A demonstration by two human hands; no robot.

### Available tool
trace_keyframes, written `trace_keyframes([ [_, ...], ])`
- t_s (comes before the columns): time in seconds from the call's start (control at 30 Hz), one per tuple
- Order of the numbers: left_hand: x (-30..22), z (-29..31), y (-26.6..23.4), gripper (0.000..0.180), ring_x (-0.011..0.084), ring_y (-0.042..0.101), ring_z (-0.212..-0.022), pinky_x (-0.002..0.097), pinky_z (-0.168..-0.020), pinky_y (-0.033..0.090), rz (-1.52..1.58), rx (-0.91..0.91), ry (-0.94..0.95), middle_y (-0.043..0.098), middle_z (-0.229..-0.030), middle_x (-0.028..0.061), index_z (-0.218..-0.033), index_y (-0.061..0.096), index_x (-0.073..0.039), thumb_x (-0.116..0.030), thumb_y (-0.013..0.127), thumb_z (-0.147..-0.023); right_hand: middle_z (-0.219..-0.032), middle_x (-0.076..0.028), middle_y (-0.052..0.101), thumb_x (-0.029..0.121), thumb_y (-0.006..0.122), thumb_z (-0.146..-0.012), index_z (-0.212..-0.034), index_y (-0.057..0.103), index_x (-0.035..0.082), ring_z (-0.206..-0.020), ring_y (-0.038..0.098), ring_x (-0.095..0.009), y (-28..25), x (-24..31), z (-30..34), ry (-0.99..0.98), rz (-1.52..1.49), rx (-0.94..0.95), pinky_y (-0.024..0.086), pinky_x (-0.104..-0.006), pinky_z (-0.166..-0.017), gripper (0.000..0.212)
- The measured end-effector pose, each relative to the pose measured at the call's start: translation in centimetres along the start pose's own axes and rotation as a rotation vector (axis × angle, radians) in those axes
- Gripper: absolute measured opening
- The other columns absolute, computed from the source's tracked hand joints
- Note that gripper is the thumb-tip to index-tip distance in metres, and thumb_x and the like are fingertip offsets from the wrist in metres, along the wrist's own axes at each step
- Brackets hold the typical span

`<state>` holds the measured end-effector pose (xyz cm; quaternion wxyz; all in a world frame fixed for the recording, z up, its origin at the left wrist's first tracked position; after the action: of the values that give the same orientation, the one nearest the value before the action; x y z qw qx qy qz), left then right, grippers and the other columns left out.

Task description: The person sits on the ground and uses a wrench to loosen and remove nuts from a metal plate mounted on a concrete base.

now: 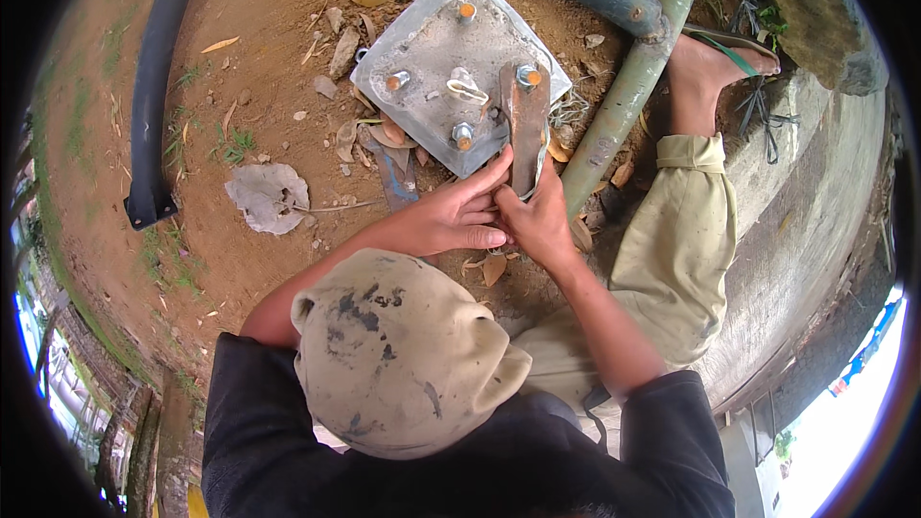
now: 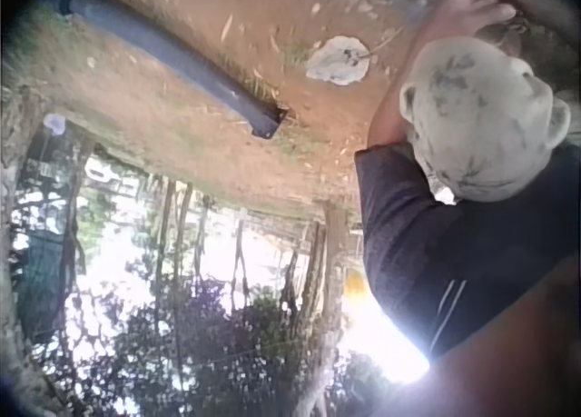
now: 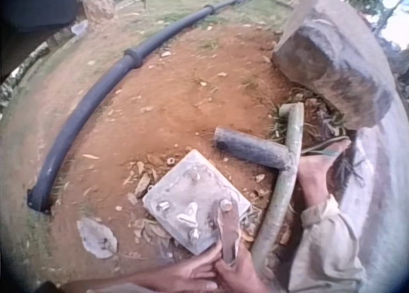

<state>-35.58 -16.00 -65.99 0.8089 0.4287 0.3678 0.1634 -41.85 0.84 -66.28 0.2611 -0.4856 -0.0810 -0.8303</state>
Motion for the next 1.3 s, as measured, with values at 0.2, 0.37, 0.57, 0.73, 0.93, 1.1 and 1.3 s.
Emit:
trace_keyframes([
  [0.2,0.1,-4.1,1.6,0.105,0.0315,0.017,-0.157,0.0441,-0.126,0.025,-0.083,0.11,-0.05,0.001,-0.172,0.0182,-0.164,-0.013,-0.011,-0.018,0.07,-0.1,-0.121,-0.028,0.065,0.009,0.068,-0.083,-0.146,0.042,-0.007,-0.111,0.066,-0.038,-10.8,-0.1,-4.5,-0.168,0.621,0.384,0.051,-0.0429,-0.098,0.07],
  [0.37,-0.6,-9.5,2.7,0.096,0.0297,0.019,-0.157,0.0445,-0.125,0.026,-0.168,0.249,0.049,0.012,-0.172,0.0147,-0.166,-0.004,-0.011,-0.024,0.067,-0.102,-0.109,-0.018,0.071,0.009,0.072,-0.078,-0.126,0.065,0.006,-0.103,0.069,-0.036,-13.8,15.0,-20.0,-0.527,1.693,0.739,0.056,-0.0461,-0.085,0.049],
  [0.57,1.1,-7.0,0.0,0.097,0.0306,0.031,-0.153,0.0407,-0.123,0.031,-0.037,0.047,0.022,0.021,-0.169,0.0198,-0.164,-0.002,-0.004,-0.032,0.067,-0.101,-0.103,-0.015,0.07,0.008,0.077,-0.075,-0.107,0.073,0.006,-0.097,0.069,-0.036,-17.7,15.8,-18.8,-0.659,1.524,0.555,0.054,-0.0448,-0.084,0.033],
  [0.73,1.6,-6.7,-0.4,0.095,0.0294,0.033,-0.152,0.0394,-0.122,0.031,-0.001,0.005,0.011,0.026,-0.167,0.0202,-0.164,-0.001,-0.003,-0.031,0.065,-0.102,-0.08,-0.006,0.065,0.006,0.071,-0.08,-0.101,0.067,0.001,-0.067,0.06,-0.014,-16.9,10.0,-10.2,0.088,0.934,0.376,0.046,-0.0325,-0.061,0.022],
  [0.93,1.0,-6.0,0.1,0.085,0.0265,0.037,-0.149,0.0392,-0.122,0.03,0.003,-0.027,0.089,0.036,-0.162,0.0192,-0.163,0.011,0.0,-0.027,0.065,-0.102,-0.067,-0.002,0.057,0.003,0.068,-0.087,-0.108,0.059,0.0,-0.045,0.051,-0.009,-7.3,2.0,1.8,0.412,0.202,0.02,0.039,-0.0283,-0.039,0.023],
  [1.1,1.7,-3.9,-1.0,0.082,0.0276,0.038,-0.147,0.0402,-0.12,0.031,-0.018,-0.117,0.154,0.035,-0.16,0.0228,-0.163,0.016,0.0,-0.021,0.066,-0.101,-0.062,0.0,0.055,0.005,0.066,-0.093,-0.105,0.058,0.0,-0.041,0.049,-0.008,-0.4,2.2,2.4,0.31,-0.004,-0.066,0.036,-0.0255,-0.036,0.015],
  [1.3,0.1,-3.2,-0.4,0.084,0.028,0.028,-0.152,0.0413,-0.124,0.024,-0.041,-0.103,0.221,0.028,-0.165,0.0198,-0.164,0.01,-0.002,-0.018,0.064,-0.102,-0.066,-0.004,0.058,0.004,0.063,-0.093,-0.106,0.056,-0.001,-0.044,0.052,-0.01,0.7,1.6,1.0,0.228,-0.083,-0.087,0.039,-0.0269,-0.038,0.015],
])
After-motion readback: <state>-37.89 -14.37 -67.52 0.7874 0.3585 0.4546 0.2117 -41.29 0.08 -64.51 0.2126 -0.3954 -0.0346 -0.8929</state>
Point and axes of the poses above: each hand's wrist, its own z-axis away from the middle knuckle, its own y-axis out of the palm, x = y × z, the point moved 1 cm from there along -z, towards the middle knuckle
